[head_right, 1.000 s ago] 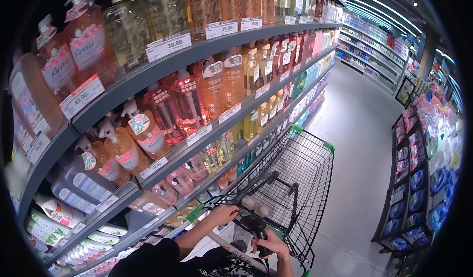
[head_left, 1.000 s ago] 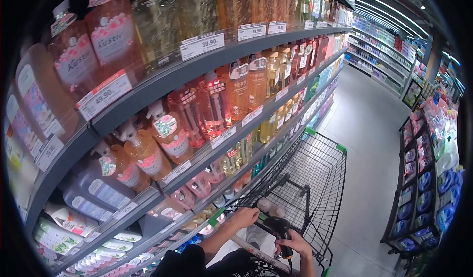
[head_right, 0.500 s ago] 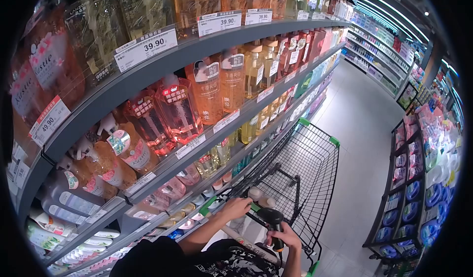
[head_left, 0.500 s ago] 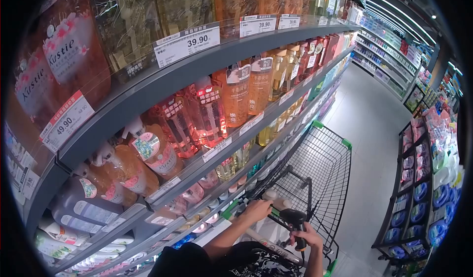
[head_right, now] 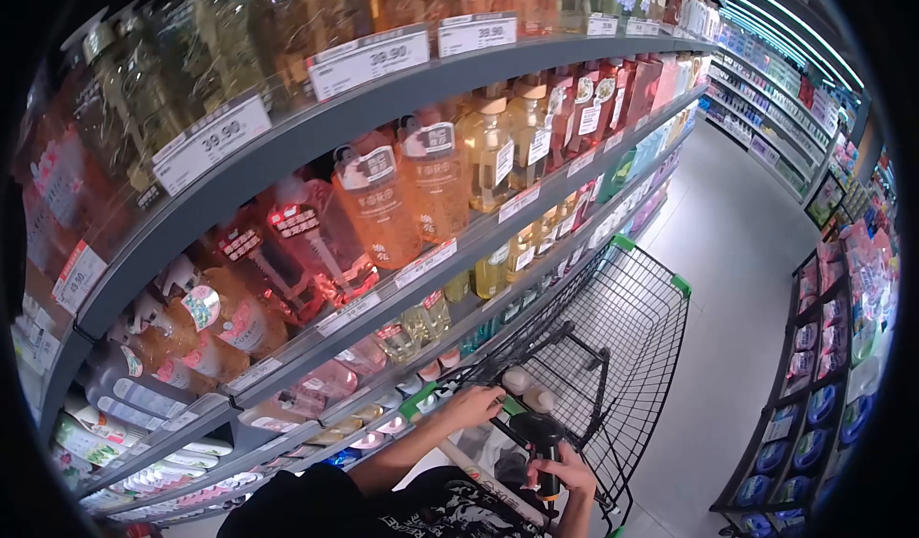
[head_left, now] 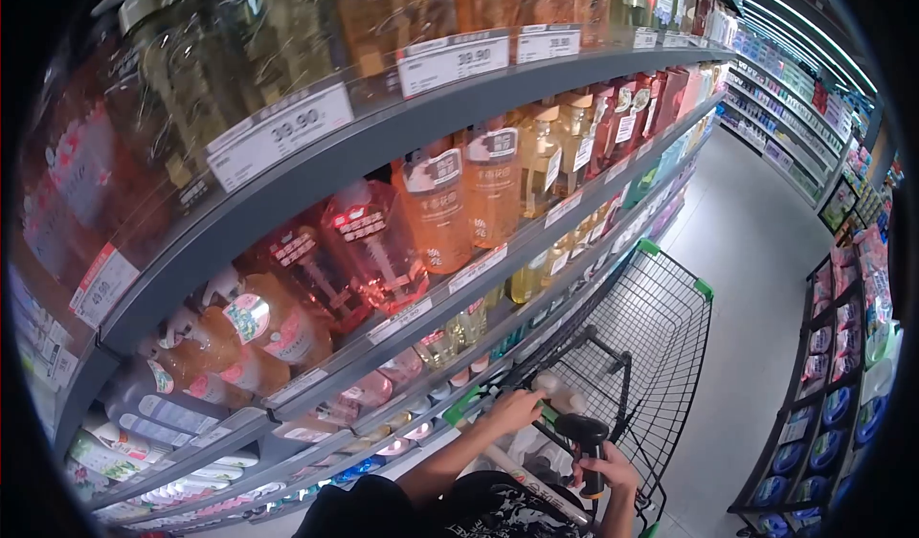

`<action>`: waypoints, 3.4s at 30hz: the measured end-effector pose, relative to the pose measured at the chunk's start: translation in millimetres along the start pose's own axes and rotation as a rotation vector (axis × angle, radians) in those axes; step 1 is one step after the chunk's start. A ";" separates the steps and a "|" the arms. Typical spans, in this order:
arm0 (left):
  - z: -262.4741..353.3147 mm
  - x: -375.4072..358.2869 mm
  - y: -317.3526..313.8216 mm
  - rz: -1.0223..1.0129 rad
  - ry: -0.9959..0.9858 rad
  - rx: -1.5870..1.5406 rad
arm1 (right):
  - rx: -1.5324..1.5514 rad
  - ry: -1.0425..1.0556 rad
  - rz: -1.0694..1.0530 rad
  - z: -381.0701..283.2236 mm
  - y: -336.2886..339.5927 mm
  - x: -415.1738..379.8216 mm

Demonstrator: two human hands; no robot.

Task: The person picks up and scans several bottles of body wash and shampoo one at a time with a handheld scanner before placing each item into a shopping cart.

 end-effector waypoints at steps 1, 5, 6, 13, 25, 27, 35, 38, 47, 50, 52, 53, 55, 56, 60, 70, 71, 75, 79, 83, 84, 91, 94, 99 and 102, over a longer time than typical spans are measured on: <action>0.5 7.2 -1.3 0.004 -0.001 -0.022 | -0.036 0.003 0.009 -0.6 9.7 2.1; 7.0 28.5 -2.2 -0.004 0.012 0.008 | 0.141 0.006 0.036 -7.3 37.7 3.4; 5.1 35.9 -6.1 -0.038 0.037 0.041 | 0.181 0.028 0.014 -10.4 43.6 4.6; 13.1 76.4 -10.9 0.006 0.012 0.004 | 0.242 0.006 -0.039 -27.2 76.3 15.2; 36.2 125.0 -14.0 0.047 -0.036 -0.102 | 0.292 0.038 0.003 -67.0 117.7 15.0; 39.8 131.7 -16.3 0.056 -0.028 -0.104 | 0.286 0.048 0.005 -72.9 125.9 15.3; 47.8 147.7 -16.2 0.158 -0.074 -0.182 | 0.293 0.052 -0.001 -81.1 148.9 15.8; 48.8 149.7 -1.6 0.192 -0.083 -0.241 | 0.240 0.046 0.038 -85.0 150.2 14.3; 166.1 67.9 257.9 1.012 -0.010 0.061 | 0.169 0.041 0.099 -90.5 153.9 9.9; 198.3 47.1 313.6 1.395 -0.329 0.351 | 0.129 0.052 0.092 -92.0 154.0 11.1; 199.5 47.9 337.6 1.421 -0.294 0.372 | 0.121 0.065 0.077 -92.8 153.5 11.6; 200.8 47.9 347.4 1.437 -0.257 0.394 | 0.120 0.070 0.084 -92.0 154.9 12.1; 209.7 55.6 362.2 1.332 -0.218 0.377 | 0.114 0.082 0.077 -92.6 154.4 13.5; 214.6 63.4 366.0 1.220 -0.178 0.358 | 0.113 0.092 0.074 -92.8 154.4 12.6; 196.2 87.5 374.3 1.088 0.168 0.493 | 0.139 0.080 0.107 -92.4 151.7 10.3; 197.4 106.6 355.4 1.320 0.114 0.414 | 0.093 0.099 0.079 -92.8 146.5 9.3; 201.3 103.8 351.0 1.360 0.062 0.444 | 0.079 0.090 0.080 -92.1 146.2 9.6; 191.6 98.1 340.7 1.442 0.062 0.361 | 0.069 0.075 0.078 -92.5 143.6 9.6; 181.1 95.2 322.3 1.642 -0.002 0.389 | 0.061 0.073 0.074 -94.7 143.0 10.8; 175.5 100.1 318.6 1.669 0.059 0.356 | 0.119 0.074 0.046 -97.5 140.6 8.3; 174.2 100.8 318.3 1.684 0.095 0.386 | 0.112 0.066 0.039 -95.6 141.6 9.6; 181.1 102.6 321.7 1.676 0.050 0.398 | 0.051 0.044 0.010 -93.6 141.5 11.2; 182.1 98.1 318.2 1.720 0.012 0.372 | 0.023 0.039 -0.001 -95.1 140.7 10.5; 181.4 95.1 307.4 1.609 0.007 0.285 | 0.005 0.062 0.034 -96.4 138.6 8.7; 177.0 93.4 299.0 1.623 -0.055 0.258 | 0.006 0.056 0.001 -93.4 141.8 10.8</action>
Point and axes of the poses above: each hand's wrist, its own x-axis towards the middle knuckle, its own y-axis out of the back of the hand, z = x × y, the point moved 7 cm from there along x, towards the middle knuckle, and after that the axes turned 2 degrees about -x, right-handed, at the moved point
